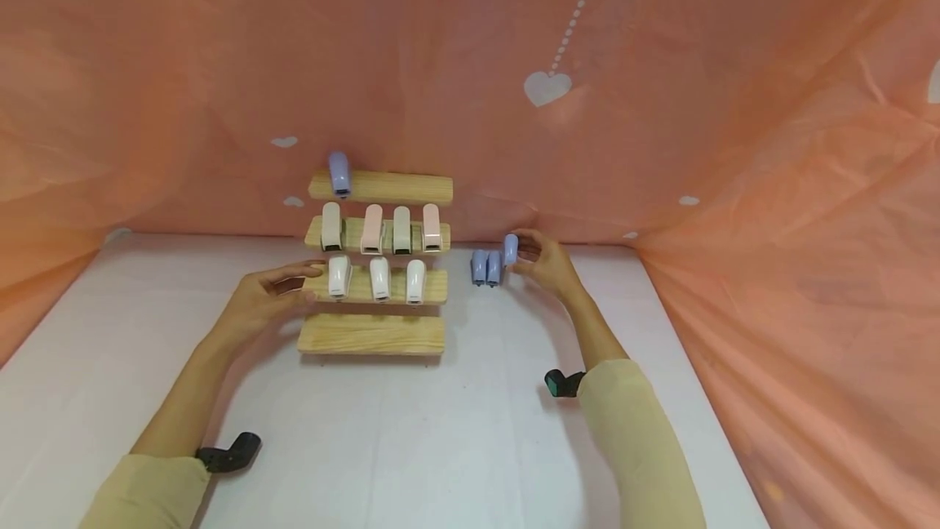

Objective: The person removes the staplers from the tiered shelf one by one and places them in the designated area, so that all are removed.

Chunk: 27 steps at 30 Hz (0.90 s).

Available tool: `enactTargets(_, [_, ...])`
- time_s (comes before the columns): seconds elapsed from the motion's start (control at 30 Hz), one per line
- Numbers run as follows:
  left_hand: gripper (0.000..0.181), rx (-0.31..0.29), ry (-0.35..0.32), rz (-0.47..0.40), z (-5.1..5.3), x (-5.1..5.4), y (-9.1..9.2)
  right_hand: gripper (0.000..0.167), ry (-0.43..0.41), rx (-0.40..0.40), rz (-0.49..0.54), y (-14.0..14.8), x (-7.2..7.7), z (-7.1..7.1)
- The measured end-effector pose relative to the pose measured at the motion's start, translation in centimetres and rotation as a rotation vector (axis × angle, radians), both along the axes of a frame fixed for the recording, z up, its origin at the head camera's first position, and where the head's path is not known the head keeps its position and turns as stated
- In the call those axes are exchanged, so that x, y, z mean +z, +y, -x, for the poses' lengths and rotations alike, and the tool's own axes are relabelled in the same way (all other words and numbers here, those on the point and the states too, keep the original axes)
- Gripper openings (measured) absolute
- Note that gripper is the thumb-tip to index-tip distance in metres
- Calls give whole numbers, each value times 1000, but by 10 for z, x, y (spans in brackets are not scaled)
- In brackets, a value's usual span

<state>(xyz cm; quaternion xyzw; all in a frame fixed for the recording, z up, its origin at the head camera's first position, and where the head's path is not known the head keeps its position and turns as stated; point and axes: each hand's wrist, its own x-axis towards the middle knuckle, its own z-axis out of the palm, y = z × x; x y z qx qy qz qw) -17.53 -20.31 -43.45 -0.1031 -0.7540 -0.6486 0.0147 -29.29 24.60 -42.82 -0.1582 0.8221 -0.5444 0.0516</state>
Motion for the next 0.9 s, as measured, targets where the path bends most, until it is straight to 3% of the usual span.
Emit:
enactTargets(0.27, [39,6,-2,11,0,1,-1,62,26,0,-48,2,-15,-3])
enactTargets(0.57, [43,-15,-11,15,0,-1,-1,65,-28,-31,-131,5,-32,-2])
enactTargets(0.67, [41,-26,8,10,-1,-3,0,65,-27,-26,-106,4,-31,-6])
enactTargets(0.9, [40,-9,18,45,0,-2,-2,66,-22,-25,-99,1,-36,0])
